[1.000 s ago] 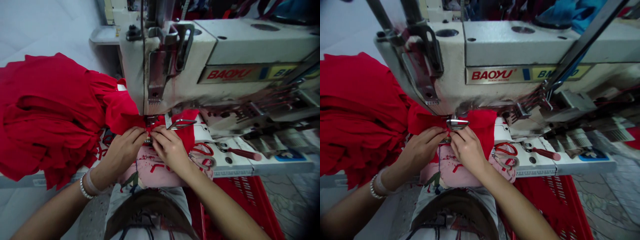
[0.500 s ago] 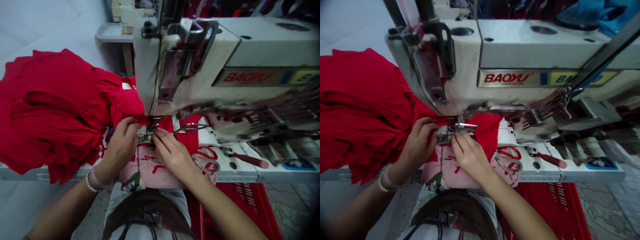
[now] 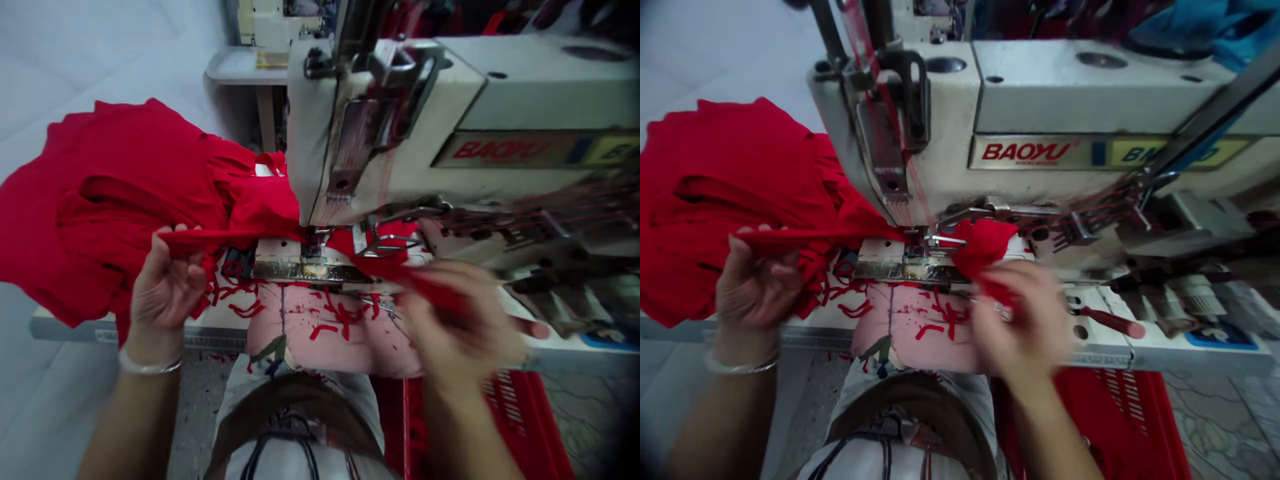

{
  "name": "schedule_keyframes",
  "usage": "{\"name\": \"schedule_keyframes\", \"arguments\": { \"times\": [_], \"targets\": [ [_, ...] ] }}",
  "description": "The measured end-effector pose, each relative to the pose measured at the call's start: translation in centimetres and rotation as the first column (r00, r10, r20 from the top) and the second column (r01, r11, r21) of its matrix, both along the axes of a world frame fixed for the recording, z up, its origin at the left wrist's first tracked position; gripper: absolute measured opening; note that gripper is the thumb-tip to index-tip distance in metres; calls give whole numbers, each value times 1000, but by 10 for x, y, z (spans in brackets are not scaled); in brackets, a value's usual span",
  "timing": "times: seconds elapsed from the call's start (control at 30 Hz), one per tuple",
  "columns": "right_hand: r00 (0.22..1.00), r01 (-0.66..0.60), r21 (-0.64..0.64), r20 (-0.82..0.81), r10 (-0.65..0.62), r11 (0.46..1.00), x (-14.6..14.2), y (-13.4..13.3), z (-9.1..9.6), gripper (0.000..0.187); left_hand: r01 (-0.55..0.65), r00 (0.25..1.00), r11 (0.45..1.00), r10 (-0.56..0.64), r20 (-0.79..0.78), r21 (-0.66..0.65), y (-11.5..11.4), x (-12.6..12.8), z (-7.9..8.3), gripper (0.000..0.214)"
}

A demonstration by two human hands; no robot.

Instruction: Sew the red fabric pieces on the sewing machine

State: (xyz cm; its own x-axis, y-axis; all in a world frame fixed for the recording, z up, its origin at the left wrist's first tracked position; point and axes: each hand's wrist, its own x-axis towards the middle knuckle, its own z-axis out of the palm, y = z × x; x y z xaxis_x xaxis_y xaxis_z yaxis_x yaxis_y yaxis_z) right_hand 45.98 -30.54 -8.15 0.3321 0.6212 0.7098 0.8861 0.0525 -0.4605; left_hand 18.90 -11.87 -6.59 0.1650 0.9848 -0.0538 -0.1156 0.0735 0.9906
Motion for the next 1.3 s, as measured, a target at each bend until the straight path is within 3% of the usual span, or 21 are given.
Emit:
{"name": "schedule_keyframes", "arguments": {
  "times": [0.07, 0.13, 0.17, 0.23, 0.3, 0.33, 0.37, 0.4, 0.43, 0.53, 0.63, 0.77, 0.9, 1.3],
  "targets": [
    [910, -267, -80, 308, 279, 960, -19, 31, -4, 24, 81, 996, 985, -84, 9, 151, -1, 33, 7, 38],
    [825, -273, -170, 464, 322, 947, -30, 50, -12, 25, 237, 971, 911, -211, -112, 337, -5, 65, 7, 41],
    [811, -237, -196, 499, 305, 951, -31, 54, -16, 26, 337, 939, 833, -262, -224, 439, -8, 78, 5, 39],
    [819, -147, -216, 521, 241, 965, -26, 51, -20, 27, 532, 834, 575, -229, -502, 622, -13, 92, -3, 29],
    [816, -91, -229, 541, 204, 969, -19, 43, -20, 28, 675, 715, 270, -9, -699, 687, -18, 93, -10, 24],
    [815, -79, -236, 544, 199, 969, -16, 40, -19, 28, 718, 668, 159, 117, -735, 678, -20, 90, -12, 24],
    [825, -76, -245, 530, 199, 967, -15, 38, -18, 28, 751, 624, 92, 224, -749, 654, -23, 87, -13, 25],
    [850, -83, -246, 489, 197, 966, -16, 37, -17, 28, 781, 576, 70, 302, -760, 620, -26, 83, -12, 26],
    [887, -95, -231, 422, 188, 968, -17, 38, -17, 28, 807, 528, 74, 353, -772, 586, -30, 80, -10, 27],
    [963, -139, -147, 212, 169, 979, -25, 43, -18, 29, 855, 401, 154, 407, -821, 495, -40, 74, -5, 32],
    [936, -139, -157, 301, 181, 978, -31, 46, -21, 30, 855, 349, 222, 421, -837, 468, -46, 75, -5, 39],
    [869, -70, -227, 465, 171, 971, -31, 45, -20, 33, 845, 367, 227, 412, -834, 484, -48, 77, -8, 37],
    [866, -64, -251, 466, 178, 966, -31, 43, -17, 34, 871, 351, 223, 344, -871, 439, -50, 79, -7, 38],
    [867, -60, -213, 473, 156, 975, -29, 52, -17, 29, 855, 370, 217, 379, -848, 471, -44, 85, -12, 37]
  ]
}}
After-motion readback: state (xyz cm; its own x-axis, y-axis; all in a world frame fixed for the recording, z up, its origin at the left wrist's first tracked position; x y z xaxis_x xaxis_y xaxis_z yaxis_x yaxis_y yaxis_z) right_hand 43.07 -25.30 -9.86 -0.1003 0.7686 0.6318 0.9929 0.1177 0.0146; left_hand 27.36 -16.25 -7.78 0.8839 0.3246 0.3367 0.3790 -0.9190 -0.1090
